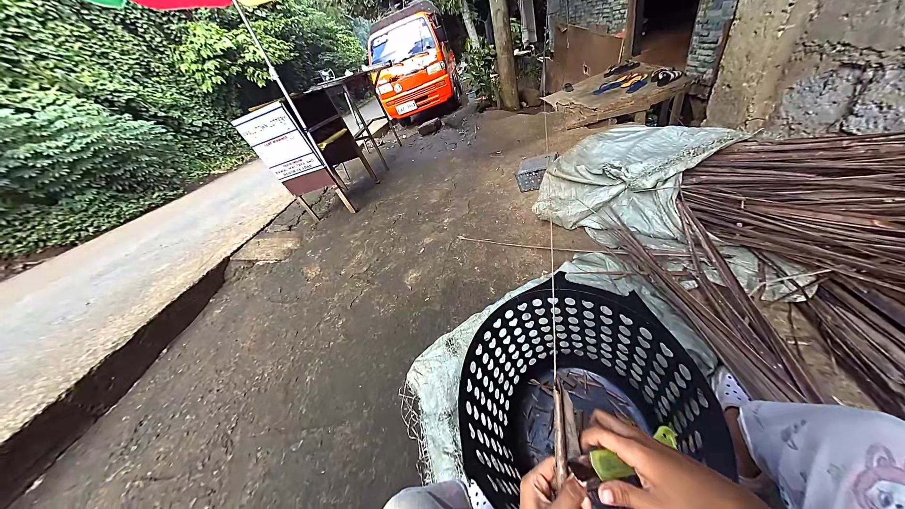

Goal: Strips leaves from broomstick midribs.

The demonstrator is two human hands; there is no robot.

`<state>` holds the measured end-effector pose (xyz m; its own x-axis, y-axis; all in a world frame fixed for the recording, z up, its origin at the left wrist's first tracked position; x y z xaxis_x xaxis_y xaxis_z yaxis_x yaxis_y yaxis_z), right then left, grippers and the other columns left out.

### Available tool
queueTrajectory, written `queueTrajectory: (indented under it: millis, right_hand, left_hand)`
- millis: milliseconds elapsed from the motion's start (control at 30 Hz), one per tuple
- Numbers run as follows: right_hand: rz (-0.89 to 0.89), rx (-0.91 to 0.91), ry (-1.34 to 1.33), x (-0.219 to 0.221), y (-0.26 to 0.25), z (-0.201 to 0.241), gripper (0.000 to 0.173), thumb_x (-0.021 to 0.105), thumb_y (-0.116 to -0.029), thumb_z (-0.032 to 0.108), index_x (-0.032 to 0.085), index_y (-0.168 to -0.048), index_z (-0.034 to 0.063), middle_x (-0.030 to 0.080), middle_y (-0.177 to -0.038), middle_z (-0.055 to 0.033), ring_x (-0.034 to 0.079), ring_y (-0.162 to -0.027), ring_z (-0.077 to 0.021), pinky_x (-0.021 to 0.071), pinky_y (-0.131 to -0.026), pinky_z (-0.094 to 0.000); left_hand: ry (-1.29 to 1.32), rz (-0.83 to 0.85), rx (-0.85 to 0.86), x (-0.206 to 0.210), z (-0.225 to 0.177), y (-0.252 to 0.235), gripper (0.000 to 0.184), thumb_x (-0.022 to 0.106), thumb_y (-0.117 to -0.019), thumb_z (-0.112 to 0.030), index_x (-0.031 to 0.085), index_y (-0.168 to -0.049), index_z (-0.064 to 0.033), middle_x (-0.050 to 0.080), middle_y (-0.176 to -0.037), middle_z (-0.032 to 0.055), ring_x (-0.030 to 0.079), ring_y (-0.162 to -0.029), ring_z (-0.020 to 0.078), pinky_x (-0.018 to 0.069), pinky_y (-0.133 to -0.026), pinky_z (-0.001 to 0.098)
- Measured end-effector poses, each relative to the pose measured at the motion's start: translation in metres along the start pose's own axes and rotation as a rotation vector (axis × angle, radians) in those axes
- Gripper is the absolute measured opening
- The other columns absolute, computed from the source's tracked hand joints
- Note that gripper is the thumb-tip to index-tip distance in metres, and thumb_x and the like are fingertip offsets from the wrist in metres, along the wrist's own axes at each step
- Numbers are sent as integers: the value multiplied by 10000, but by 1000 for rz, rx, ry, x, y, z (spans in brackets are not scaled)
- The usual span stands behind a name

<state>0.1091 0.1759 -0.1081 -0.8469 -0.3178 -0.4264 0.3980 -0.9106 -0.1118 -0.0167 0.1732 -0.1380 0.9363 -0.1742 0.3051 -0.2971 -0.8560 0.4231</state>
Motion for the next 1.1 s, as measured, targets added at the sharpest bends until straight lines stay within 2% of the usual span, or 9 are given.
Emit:
queueTrajectory:
  millis: [100,167,233,367,500,600,867,1000,1100]
  right_hand:
    - [-50,-51,54,-7,4,2,245,641,-918,-20,660,-1120,-158,624,-1083,-345,635,-948,-439,525,-864,-494]
    - [-155,-154,185,-12,5,0,230,642,-904,21,717,-1076,-112,677,-938,-288,672,-866,-451,547,-803,-537]
    - [-121,-175,168,-12,8,0,243,593,-942,41,718,-1090,-107,690,-897,-266,686,-835,-429,544,-773,-542]
    - [-31,-181,14,-5,10,5,230,571,-949,35,714,-1047,-118,679,-867,-253,666,-761,-328,542,-716,-416]
    - [-25,-103,31,0,4,2,220,606,-952,46,708,-1047,-124,706,-906,-274,691,-776,-368,550,-733,-479]
    - [-141,-116,116,-3,2,6,220,627,-938,65,718,-1062,-93,720,-898,-248,712,-763,-370,561,-698,-497]
    - [-480,-360,434,4,-1,3,273,566,-959,222,726,-951,0,670,-740,-135,667,-619,-245,530,-545,-320]
    - [-726,-225,408,-28,-6,-14,305,552,-959,181,713,-1009,-73,703,-825,-202,701,-668,-276,570,-600,-359]
    - [-741,-197,300,-51,-6,-11,299,528,-968,150,702,-1032,-84,705,-831,-185,644,-666,-155,516,-643,-215]
  left_hand:
    - [3,11,-12,0,0,0,335,394,-960,143,576,-798,-87,588,-576,-111,495,-453,-81,428,-473,85]
    - [6,1,-17,0,-1,1,327,390,-968,137,572,-809,-82,587,-574,-109,492,-448,-81,424,-467,83]
    - [3,-22,-25,-1,-1,1,302,385,-988,129,559,-842,-69,579,-580,-106,489,-451,-79,424,-470,83]
    - [12,-39,0,-1,-2,0,319,390,-963,148,570,-824,-76,595,-587,-108,502,-459,-80,434,-480,83]
    - [-95,-56,97,-1,-5,0,294,415,-896,180,565,-840,-66,578,-593,-123,505,-479,-87,439,-498,86]
    - [-103,-84,113,-4,-8,-1,300,409,-898,186,556,-832,-67,566,-584,-126,494,-475,-92,430,-495,84]
    - [24,-47,8,-3,-8,-3,308,372,-977,142,530,-838,-83,537,-561,-117,469,-442,-85,413,-468,72]
    - [-39,58,-39,2,2,4,306,401,-962,140,566,-845,-90,564,-587,-132,488,-472,-94,420,-488,74]
    - [-96,52,-68,2,10,4,270,411,-979,125,559,-864,-71,559,-596,-127,486,-474,-93,429,-491,79]
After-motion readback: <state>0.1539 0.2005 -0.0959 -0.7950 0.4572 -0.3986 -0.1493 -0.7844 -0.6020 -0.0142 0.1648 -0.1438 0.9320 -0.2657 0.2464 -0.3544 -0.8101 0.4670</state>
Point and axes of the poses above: each hand's wrist, its own y-axis away from the middle knuckle, its own x-axis out of the palm, z = x × y, the point moved 8 cm from there along -y, towards the middle knuckle
